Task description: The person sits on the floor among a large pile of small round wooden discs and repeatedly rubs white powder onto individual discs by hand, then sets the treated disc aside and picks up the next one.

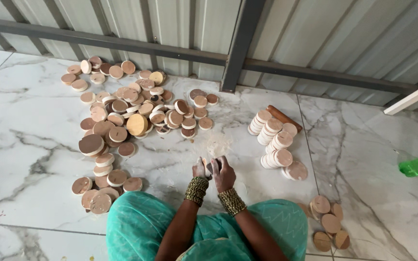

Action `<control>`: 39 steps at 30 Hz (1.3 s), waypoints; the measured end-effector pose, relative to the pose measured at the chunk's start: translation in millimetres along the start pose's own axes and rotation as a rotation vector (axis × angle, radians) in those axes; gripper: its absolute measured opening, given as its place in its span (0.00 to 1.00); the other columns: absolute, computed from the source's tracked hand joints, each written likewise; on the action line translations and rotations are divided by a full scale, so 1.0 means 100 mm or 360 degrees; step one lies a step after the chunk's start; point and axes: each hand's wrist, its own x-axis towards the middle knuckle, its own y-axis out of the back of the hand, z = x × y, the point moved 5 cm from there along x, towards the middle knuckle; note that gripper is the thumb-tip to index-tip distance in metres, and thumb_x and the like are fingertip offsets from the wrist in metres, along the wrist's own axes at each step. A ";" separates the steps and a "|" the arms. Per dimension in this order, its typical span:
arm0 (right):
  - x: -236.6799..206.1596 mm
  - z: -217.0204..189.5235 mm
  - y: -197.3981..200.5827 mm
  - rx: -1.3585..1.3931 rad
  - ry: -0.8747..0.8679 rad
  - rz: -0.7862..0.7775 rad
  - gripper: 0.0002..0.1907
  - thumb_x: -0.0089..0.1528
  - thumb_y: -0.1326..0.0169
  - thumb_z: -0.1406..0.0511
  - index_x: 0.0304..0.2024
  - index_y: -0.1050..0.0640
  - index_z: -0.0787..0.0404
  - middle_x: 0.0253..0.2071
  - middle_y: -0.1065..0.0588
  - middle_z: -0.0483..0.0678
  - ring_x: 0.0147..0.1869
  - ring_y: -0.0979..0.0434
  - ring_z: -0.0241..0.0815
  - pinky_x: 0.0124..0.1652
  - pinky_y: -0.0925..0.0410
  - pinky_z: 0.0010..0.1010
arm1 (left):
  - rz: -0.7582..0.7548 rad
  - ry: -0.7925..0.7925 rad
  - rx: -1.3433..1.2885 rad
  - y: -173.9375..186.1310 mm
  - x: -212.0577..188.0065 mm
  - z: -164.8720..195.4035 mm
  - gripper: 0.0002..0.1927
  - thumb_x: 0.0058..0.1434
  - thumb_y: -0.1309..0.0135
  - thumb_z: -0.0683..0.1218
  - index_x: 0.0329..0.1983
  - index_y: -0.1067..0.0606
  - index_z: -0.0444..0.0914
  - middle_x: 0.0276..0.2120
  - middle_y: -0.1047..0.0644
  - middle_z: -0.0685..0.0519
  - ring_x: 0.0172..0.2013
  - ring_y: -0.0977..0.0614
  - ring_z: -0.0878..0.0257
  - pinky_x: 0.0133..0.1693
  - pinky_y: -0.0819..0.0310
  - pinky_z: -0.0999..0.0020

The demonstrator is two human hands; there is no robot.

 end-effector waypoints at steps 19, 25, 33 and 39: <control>0.50 0.42 0.02 0.0411 -0.0399 -0.0035 0.21 0.68 0.44 0.52 0.35 0.21 0.64 0.31 0.21 0.59 0.36 0.23 0.61 0.37 0.30 0.44 | -0.0336 -0.0113 0.0668 -0.27 -0.04 -0.01 0.28 0.68 0.53 0.63 0.31 0.25 0.33 0.18 0.25 0.47 0.15 0.25 0.57 0.15 0.30 0.58; 0.23 0.27 0.04 0.0252 -0.0256 -0.0102 0.17 0.66 0.45 0.52 0.37 0.20 0.59 0.32 0.20 0.53 0.35 0.20 0.53 0.34 0.28 0.41 | -0.0402 -0.0004 0.0149 -0.25 -0.02 0.02 0.27 0.71 0.51 0.62 0.27 0.27 0.36 0.17 0.30 0.50 0.12 0.30 0.58 0.11 0.42 0.61; 0.37 0.31 -0.10 -0.0193 -0.0355 -0.0345 0.20 0.63 0.45 0.47 0.41 0.19 0.54 0.37 0.18 0.53 0.39 0.17 0.57 0.38 0.26 0.45 | -0.0225 -0.0873 0.1151 -0.23 -0.07 0.16 0.31 0.75 0.59 0.56 0.27 0.24 0.27 0.18 0.24 0.42 0.19 0.22 0.54 0.25 0.30 0.57; 0.32 0.35 -0.02 -0.0223 -0.0265 -0.0125 0.21 0.61 0.46 0.46 0.44 0.19 0.52 0.37 0.18 0.54 0.39 0.18 0.60 0.37 0.27 0.49 | -0.0113 -0.0846 0.1055 -0.18 -0.08 0.10 0.27 0.72 0.57 0.56 0.30 0.21 0.30 0.20 0.21 0.42 0.21 0.19 0.53 0.27 0.26 0.57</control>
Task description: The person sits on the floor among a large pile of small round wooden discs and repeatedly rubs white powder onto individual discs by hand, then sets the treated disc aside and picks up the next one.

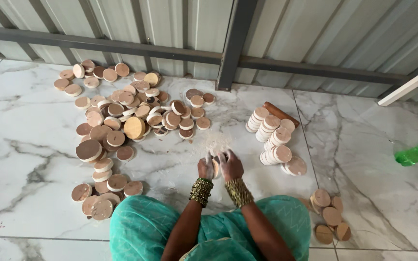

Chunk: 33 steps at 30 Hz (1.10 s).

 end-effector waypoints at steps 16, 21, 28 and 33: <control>-0.29 -0.22 0.06 -0.0017 0.0093 0.0058 0.18 0.64 0.47 0.48 0.42 0.21 0.52 0.32 0.19 0.52 0.35 0.19 0.59 0.33 0.29 0.49 | 0.0126 0.0217 -0.0492 0.08 0.06 -0.05 0.25 0.71 0.56 0.56 0.33 0.19 0.32 0.16 0.28 0.51 0.18 0.29 0.61 0.23 0.34 0.59; -0.47 -0.36 0.07 -0.0045 0.0142 0.0148 0.18 0.63 0.47 0.46 0.42 0.22 0.50 0.30 0.19 0.51 0.34 0.19 0.59 0.32 0.28 0.48 | 0.0117 0.0505 -0.0935 0.13 0.13 -0.13 0.26 0.72 0.55 0.56 0.30 0.28 0.29 0.19 0.26 0.51 0.19 0.25 0.59 0.23 0.30 0.60; 0.10 -0.30 -0.03 -0.0090 0.0058 -0.0037 0.19 0.63 0.45 0.45 0.38 0.21 0.50 0.32 0.19 0.53 0.35 0.19 0.60 0.33 0.28 0.49 | -0.0097 0.0232 -0.0714 0.01 0.01 -0.04 0.25 0.71 0.54 0.55 0.32 0.24 0.28 0.20 0.25 0.51 0.21 0.26 0.61 0.24 0.32 0.64; -0.05 -0.30 0.02 -0.0082 0.0103 0.0053 0.17 0.64 0.48 0.46 0.40 0.21 0.48 0.30 0.19 0.52 0.34 0.19 0.59 0.32 0.29 0.49 | 0.0034 0.0114 -0.0543 0.05 0.09 0.02 0.29 0.73 0.57 0.55 0.27 0.22 0.30 0.18 0.23 0.50 0.19 0.25 0.62 0.23 0.32 0.65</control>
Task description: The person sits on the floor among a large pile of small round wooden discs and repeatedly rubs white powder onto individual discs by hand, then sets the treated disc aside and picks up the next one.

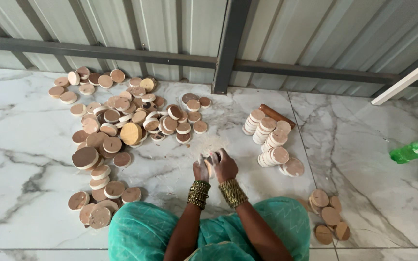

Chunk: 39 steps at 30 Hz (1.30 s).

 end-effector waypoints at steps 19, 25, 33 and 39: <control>0.09 0.27 0.00 0.0163 -0.0112 -0.0623 0.35 0.50 0.38 0.39 0.39 0.20 0.62 0.36 0.19 0.57 0.41 0.18 0.56 0.42 0.27 0.44 | -0.0354 0.0007 -0.0262 -0.09 -0.03 -0.05 0.33 0.78 0.63 0.62 0.25 0.27 0.36 0.20 0.30 0.57 0.22 0.31 0.67 0.25 0.37 0.68; -0.08 0.24 0.06 0.0153 -0.0270 -0.0090 0.33 0.49 0.35 0.41 0.37 0.21 0.61 0.36 0.19 0.56 0.40 0.17 0.57 0.40 0.26 0.44 | -0.0058 0.0551 -0.0796 -0.07 -0.11 -0.15 0.24 0.69 0.62 0.62 0.42 0.25 0.39 0.34 0.20 0.51 0.34 0.17 0.65 0.41 0.21 0.69; -0.29 0.20 -0.11 0.0405 -0.0310 0.0037 0.30 0.48 0.32 0.43 0.35 0.22 0.60 0.33 0.18 0.55 0.35 0.16 0.55 0.36 0.27 0.43 | 0.0406 0.0319 -0.0712 0.07 -0.11 -0.17 0.27 0.68 0.38 0.58 0.38 0.27 0.27 0.35 0.23 0.44 0.31 0.22 0.60 0.31 0.23 0.64; -0.14 0.25 0.04 0.0259 -0.0286 0.0325 0.30 0.49 0.32 0.43 0.35 0.22 0.59 0.33 0.19 0.56 0.37 0.18 0.58 0.36 0.27 0.45 | 0.0125 0.0560 -0.0951 -0.05 -0.21 -0.21 0.19 0.64 0.45 0.56 0.46 0.21 0.35 0.39 0.20 0.49 0.34 0.19 0.60 0.31 0.21 0.64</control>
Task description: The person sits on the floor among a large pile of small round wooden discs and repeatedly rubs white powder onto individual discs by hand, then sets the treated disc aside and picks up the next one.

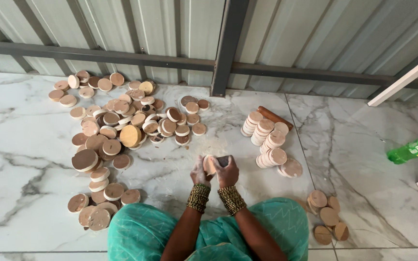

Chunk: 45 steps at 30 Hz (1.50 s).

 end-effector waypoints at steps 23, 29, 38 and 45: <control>0.45 -0.06 -0.26 -0.0303 0.0028 -0.0950 0.33 0.67 0.55 0.39 0.40 0.15 0.56 0.36 0.19 0.54 0.42 0.18 0.57 0.43 0.28 0.46 | -0.0209 -0.0055 0.0343 -0.09 0.00 -0.05 0.13 0.69 0.48 0.53 0.43 0.22 0.40 0.23 0.27 0.57 0.16 0.31 0.69 0.12 0.46 0.72; 0.38 -0.03 -0.04 -0.0349 -0.0121 -0.0424 0.27 0.63 0.54 0.41 0.39 0.19 0.53 0.35 0.19 0.54 0.41 0.20 0.61 0.41 0.30 0.51 | -0.0121 -0.0078 0.0326 -0.09 0.00 -0.05 0.13 0.69 0.45 0.53 0.40 0.23 0.39 0.24 0.24 0.57 0.18 0.26 0.67 0.12 0.41 0.71; 0.03 -0.15 -0.11 -0.0295 0.0065 -0.0583 0.26 0.66 0.55 0.43 0.36 0.19 0.55 0.33 0.21 0.57 0.37 0.22 0.63 0.38 0.31 0.52 | -0.0075 -0.0067 0.0155 -0.04 0.07 0.04 0.09 0.68 0.46 0.51 0.41 0.24 0.40 0.27 0.22 0.55 0.21 0.22 0.66 0.15 0.34 0.70; 0.40 -0.18 -0.18 -0.0294 0.0456 -0.0854 0.29 0.70 0.58 0.45 0.42 0.19 0.62 0.35 0.21 0.61 0.37 0.20 0.60 0.39 0.28 0.48 | -0.0218 -0.0178 0.0416 -0.12 -0.03 0.01 0.13 0.69 0.45 0.53 0.38 0.23 0.39 0.22 0.27 0.55 0.15 0.30 0.67 0.11 0.44 0.72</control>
